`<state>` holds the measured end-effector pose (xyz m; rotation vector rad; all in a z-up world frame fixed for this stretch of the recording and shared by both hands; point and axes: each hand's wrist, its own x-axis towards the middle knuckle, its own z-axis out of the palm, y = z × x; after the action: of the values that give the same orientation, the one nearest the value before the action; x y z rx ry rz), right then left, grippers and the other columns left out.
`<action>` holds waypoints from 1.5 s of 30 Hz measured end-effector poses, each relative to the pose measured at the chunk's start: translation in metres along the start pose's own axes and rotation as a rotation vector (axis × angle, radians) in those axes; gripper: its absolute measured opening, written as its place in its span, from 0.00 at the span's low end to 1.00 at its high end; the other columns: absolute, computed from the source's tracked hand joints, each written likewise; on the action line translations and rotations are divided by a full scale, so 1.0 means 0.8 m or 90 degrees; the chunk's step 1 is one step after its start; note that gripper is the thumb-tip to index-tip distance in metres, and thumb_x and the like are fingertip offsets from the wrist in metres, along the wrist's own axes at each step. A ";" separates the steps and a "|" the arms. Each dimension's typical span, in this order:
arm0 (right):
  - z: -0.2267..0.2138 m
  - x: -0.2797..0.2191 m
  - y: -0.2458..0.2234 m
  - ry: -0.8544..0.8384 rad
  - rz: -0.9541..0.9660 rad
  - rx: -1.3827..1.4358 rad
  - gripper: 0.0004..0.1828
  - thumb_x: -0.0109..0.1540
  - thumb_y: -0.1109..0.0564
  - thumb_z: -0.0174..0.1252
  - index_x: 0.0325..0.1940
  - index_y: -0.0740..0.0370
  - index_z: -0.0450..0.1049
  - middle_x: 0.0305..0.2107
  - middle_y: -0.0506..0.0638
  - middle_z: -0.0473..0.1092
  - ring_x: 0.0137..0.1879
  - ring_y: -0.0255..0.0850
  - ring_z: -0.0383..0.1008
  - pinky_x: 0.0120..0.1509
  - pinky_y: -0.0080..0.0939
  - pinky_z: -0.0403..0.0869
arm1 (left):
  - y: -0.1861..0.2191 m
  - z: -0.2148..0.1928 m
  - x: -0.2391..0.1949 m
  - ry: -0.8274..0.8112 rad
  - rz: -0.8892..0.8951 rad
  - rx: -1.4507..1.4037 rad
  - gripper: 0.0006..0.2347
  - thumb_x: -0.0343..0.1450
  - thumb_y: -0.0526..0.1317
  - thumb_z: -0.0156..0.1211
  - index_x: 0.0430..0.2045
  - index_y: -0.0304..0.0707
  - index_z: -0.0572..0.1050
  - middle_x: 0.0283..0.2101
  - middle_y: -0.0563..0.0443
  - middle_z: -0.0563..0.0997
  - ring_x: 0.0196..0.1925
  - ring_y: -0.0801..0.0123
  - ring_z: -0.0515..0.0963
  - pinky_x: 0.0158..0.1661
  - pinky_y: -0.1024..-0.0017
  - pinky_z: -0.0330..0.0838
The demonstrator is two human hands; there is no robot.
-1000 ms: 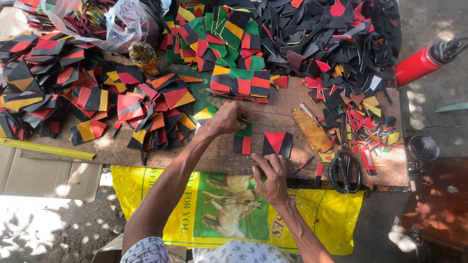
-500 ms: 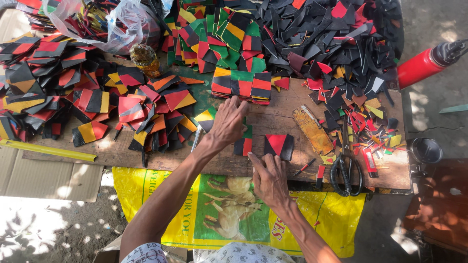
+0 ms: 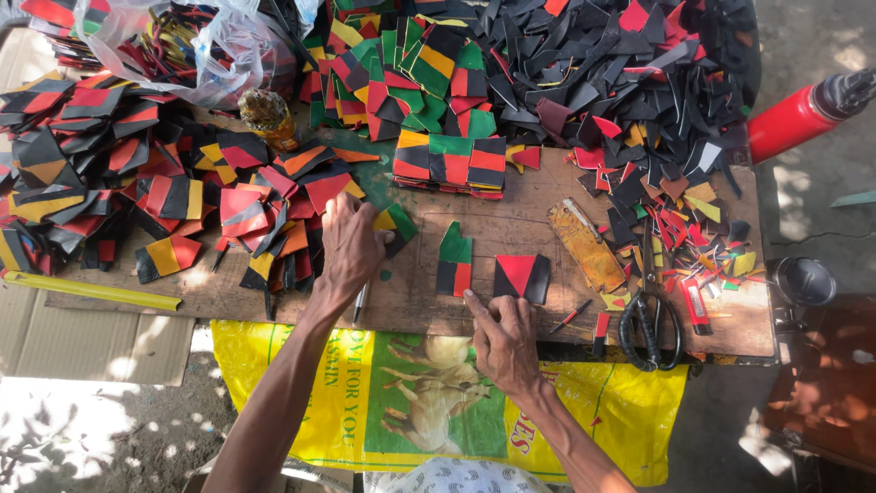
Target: The person uses a utility knife and a wooden template to cut small, multi-colored rubber pieces on a wooden table. They repeatedly position the template, press down, and slice along its edge, then trim the cut pieces with scissors. The finished pieces are stacked on the table.
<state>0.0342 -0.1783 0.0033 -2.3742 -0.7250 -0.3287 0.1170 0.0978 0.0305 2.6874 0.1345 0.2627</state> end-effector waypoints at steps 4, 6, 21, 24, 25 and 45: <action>0.000 0.000 0.000 0.005 0.004 0.011 0.30 0.56 0.64 0.60 0.64 0.53 0.74 0.33 0.51 0.64 0.42 0.49 0.63 0.49 0.52 0.63 | 0.004 -0.011 0.001 0.046 0.029 -0.013 0.12 0.60 0.39 0.73 0.31 0.31 0.80 0.37 0.38 0.76 0.42 0.49 0.74 0.43 0.55 0.68; -0.002 -0.001 0.000 0.007 0.006 0.021 0.30 0.56 0.64 0.60 0.64 0.54 0.74 0.34 0.52 0.64 0.42 0.50 0.63 0.50 0.52 0.63 | -0.002 -0.018 0.001 0.030 -0.105 -0.143 0.09 0.67 0.38 0.69 0.36 0.32 0.81 0.36 0.40 0.82 0.37 0.56 0.80 0.40 0.61 0.72; 0.000 0.000 0.004 0.027 0.019 0.042 0.27 0.58 0.61 0.60 0.63 0.64 0.71 0.34 0.54 0.66 0.42 0.51 0.65 0.51 0.53 0.65 | -0.020 0.006 -0.032 -0.006 -0.240 -0.752 0.14 0.68 0.32 0.66 0.47 0.23 0.78 0.40 0.41 0.86 0.35 0.68 0.86 0.38 0.72 0.83; 0.001 -0.005 0.006 0.037 0.021 0.053 0.26 0.58 0.62 0.61 0.61 0.65 0.72 0.34 0.55 0.66 0.43 0.51 0.66 0.52 0.52 0.66 | -0.011 -0.007 -0.040 0.086 -0.140 -0.446 0.17 0.66 0.34 0.71 0.46 0.23 0.77 0.50 0.37 0.80 0.36 0.64 0.85 0.36 0.70 0.81; 0.001 -0.005 0.007 0.041 0.023 0.057 0.25 0.58 0.63 0.61 0.61 0.65 0.73 0.34 0.55 0.66 0.43 0.51 0.66 0.52 0.51 0.66 | -0.009 -0.012 -0.045 0.128 -0.090 -0.282 0.18 0.65 0.35 0.73 0.45 0.23 0.76 0.54 0.35 0.78 0.36 0.62 0.84 0.36 0.69 0.79; -0.031 -0.056 0.095 0.251 0.187 0.057 0.11 0.64 0.65 0.61 0.52 0.67 0.77 0.40 0.54 0.73 0.38 0.40 0.73 0.44 0.37 0.74 | 0.018 -0.004 -0.161 0.252 -0.188 -0.245 0.09 0.67 0.35 0.67 0.38 0.34 0.79 0.31 0.43 0.79 0.27 0.57 0.80 0.30 0.62 0.73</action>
<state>0.0395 -0.2623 -0.0329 -2.1960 -0.2000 -0.5991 -0.0088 0.0688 0.0181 2.1719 0.5369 0.6501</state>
